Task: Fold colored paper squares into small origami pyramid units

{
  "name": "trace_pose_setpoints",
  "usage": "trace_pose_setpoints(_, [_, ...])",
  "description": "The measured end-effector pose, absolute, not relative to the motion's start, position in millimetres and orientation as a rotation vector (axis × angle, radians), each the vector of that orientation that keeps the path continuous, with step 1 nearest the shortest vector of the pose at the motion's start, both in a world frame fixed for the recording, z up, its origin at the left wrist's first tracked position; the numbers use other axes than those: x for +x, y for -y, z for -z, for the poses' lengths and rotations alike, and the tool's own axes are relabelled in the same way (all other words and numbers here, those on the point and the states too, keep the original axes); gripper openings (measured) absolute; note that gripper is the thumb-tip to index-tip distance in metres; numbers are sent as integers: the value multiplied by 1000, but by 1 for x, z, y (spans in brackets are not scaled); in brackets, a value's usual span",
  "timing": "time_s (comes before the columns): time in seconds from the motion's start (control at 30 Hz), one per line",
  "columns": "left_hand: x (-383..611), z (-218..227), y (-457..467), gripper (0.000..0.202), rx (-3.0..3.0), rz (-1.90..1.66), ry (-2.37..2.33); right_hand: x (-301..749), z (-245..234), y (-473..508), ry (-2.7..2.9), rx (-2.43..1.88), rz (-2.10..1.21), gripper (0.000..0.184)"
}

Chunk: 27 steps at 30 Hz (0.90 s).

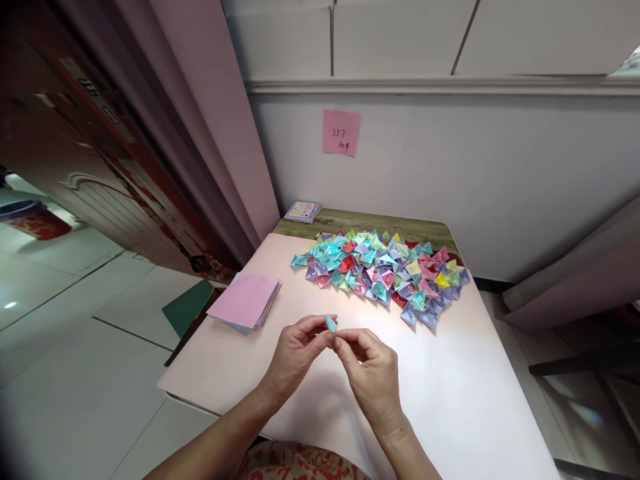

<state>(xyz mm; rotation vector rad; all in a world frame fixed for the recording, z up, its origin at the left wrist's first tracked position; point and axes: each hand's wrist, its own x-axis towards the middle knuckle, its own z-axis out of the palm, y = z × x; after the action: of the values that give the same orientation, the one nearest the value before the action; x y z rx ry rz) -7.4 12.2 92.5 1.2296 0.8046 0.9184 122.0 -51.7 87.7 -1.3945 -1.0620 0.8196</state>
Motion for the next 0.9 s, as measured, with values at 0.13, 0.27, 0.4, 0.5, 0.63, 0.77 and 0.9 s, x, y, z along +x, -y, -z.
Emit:
trace_pose_setpoints(0.13, [-7,-94,-11,23,1201,-909,-788,122,-90,53,1057,-1382,-837,18])
trace_pose_setpoints(0.27, [-7,-95,-10,23,1271,-918,-820,122,-89,54,1091,-1404,-786,18])
trace_pose_setpoints(0.4, [-6,-95,-7,22,1491,-943,-870,121,-80,55,1293,-1493,-377,24])
trace_pose_setpoints(0.5, [-4,-92,-4,26,1784,-993,-909,120,-74,55,1491,-1596,-43,34])
trace_pose_setpoints(0.63, [-4,-83,-1,41,2157,-1081,-813,120,-70,53,1622,-1689,120,38])
trace_pose_setpoints(0.77, [-6,-73,0,53,2353,-1086,-723,121,-70,52,1577,-1597,123,34])
trace_pose_setpoints(0.9, [-6,-72,0,57,2331,-1118,-709,119,-71,54,1386,-1532,14,28])
